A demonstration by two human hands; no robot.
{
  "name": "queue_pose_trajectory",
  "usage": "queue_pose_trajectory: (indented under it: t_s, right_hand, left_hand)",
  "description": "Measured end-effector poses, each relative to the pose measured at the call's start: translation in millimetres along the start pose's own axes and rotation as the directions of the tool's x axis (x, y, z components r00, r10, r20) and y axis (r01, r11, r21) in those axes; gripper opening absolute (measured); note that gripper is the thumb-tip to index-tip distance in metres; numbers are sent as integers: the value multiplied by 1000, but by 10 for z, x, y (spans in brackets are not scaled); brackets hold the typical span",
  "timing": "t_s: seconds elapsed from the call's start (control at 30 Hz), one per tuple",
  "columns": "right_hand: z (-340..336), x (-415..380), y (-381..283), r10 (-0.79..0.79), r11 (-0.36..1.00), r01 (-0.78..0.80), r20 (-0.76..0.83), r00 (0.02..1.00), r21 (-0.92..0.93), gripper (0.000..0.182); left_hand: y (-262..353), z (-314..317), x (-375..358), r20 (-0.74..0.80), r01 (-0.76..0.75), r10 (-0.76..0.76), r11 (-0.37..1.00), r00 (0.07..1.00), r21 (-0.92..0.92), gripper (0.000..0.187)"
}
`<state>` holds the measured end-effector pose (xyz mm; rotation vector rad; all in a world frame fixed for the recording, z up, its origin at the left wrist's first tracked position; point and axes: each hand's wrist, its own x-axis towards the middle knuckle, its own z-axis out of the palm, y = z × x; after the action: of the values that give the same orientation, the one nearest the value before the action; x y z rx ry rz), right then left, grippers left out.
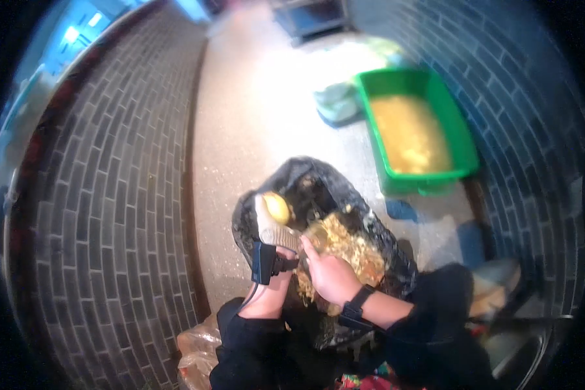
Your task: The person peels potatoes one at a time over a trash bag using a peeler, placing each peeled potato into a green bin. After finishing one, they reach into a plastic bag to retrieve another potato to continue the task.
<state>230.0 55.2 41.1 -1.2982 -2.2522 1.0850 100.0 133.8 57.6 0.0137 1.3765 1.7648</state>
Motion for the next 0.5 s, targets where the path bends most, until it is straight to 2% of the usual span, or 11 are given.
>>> queue_pose_trajectory:
  t_s: [0.07,0.13,0.2,0.23,0.27,0.33,0.37,0.47,0.5]
  right_hand:
    - [-130,92,76,-34,999,35,-39,999,19,52]
    - [-412,138,48,64,997,-65,37,997,30,49]
    - [-553,147,73,118,993,-119,7,993,18,47]
    - [-563,164,148,62,998,-60,-86,994,28,48]
    - [-582,183,218,57,998,-56,-88,995,15,48]
    - [-710,223,209,108,991,-98,-128,986,86,47]
    - [-773,221,172,137,987,-126,-117,984,97,48]
    - [-797,228,156,100,993,-92,-120,988,70,48]
    - [-760,216,146,88,995,-82,-128,988,50,48]
  left_hand:
    - [272,51,-195,139,270,-275,961,951,56,43]
    - [102,-89,106,234,196,-182,980,955,-37,42]
    - [-16,-201,264,286,141,-123,989,950,-43,41]
    - [-31,-218,268,334,144,-122,989,935,-42,41]
    - [-58,-228,308,339,145,-118,988,933,-55,41]
    - [-59,-238,284,440,306,-236,948,867,-93,40]
    - [-61,-252,280,478,339,-258,937,840,-90,39]
    - [-48,-215,181,448,323,-280,946,849,-19,36]
    - [-12,-236,190,468,371,-334,929,818,14,34]
